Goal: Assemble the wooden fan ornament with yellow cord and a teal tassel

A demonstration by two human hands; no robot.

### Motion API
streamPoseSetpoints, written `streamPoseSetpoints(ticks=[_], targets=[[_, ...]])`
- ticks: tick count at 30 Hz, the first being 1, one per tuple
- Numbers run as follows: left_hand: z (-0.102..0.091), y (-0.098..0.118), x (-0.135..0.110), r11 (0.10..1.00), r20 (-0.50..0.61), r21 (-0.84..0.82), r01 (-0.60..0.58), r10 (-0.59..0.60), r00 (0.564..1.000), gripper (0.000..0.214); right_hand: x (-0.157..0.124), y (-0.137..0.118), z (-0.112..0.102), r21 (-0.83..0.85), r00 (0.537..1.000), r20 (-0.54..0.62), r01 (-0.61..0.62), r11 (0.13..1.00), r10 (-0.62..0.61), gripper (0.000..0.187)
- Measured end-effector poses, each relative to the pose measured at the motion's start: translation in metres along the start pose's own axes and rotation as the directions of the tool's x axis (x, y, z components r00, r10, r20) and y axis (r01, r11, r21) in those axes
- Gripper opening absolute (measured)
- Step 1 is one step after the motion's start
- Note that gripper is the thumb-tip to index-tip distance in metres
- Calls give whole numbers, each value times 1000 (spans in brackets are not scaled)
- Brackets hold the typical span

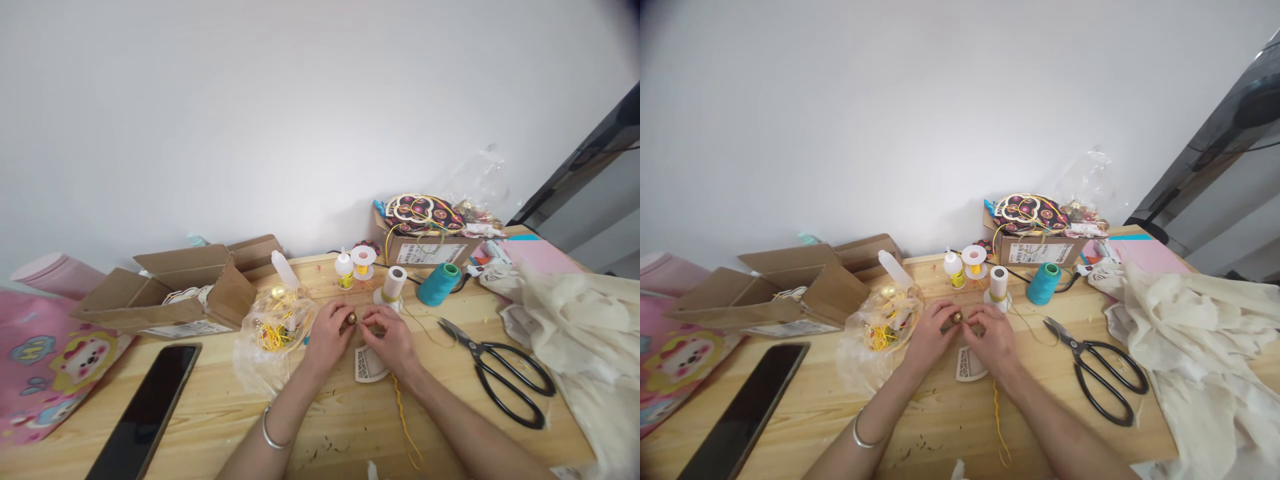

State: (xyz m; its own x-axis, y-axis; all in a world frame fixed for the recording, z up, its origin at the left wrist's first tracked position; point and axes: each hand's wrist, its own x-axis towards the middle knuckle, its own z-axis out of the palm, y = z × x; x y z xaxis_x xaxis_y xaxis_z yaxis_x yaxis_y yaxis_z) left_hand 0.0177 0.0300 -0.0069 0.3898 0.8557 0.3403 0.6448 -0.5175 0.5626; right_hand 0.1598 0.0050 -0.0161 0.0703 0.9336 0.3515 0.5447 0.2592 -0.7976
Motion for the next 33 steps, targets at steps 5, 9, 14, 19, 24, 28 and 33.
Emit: streamPoseSetpoints(ticks=[5, 9, 14, 19, 24, 28, 33], targets=[[1, 1, -1, 997, -1, 56, -45, 45, 999, 26, 0, 3, 1, -37, 1000, 12, 15, 999, -15, 9], [0, 1, -2, 996, 1, 72, -44, 44, 999, 27, 1, 2, 1, -45, 999, 10, 51, 998, -51, 9], [-2, 0, -2, 1000, 18, 26, 7, -8, 1000, 29, 2, -1, -2, -77, 999, 13, 50, 996, -49, 6], [-1, -1, -2, 999, 19, 36, 7, -7, 1000, 31, 1, 0, -1, -102, 998, 55, 13, 995, -8, 7], [1, -1, -3, 998, 14, 66, -19, 18, 1000, 33, 2, -1, -2, -105, 998, 67, 19, 994, -12, 10], [0, -1, -4, 996, 9, 84, -42, 41, 999, 33, 2, -4, -3, -119, 997, 74, 1, 993, 8, 10], [-1, 0, -4, 996, 3, 85, -30, 29, 1000, 36, 1, -4, -4, -102, 997, 58, -36, 994, 42, 19]])
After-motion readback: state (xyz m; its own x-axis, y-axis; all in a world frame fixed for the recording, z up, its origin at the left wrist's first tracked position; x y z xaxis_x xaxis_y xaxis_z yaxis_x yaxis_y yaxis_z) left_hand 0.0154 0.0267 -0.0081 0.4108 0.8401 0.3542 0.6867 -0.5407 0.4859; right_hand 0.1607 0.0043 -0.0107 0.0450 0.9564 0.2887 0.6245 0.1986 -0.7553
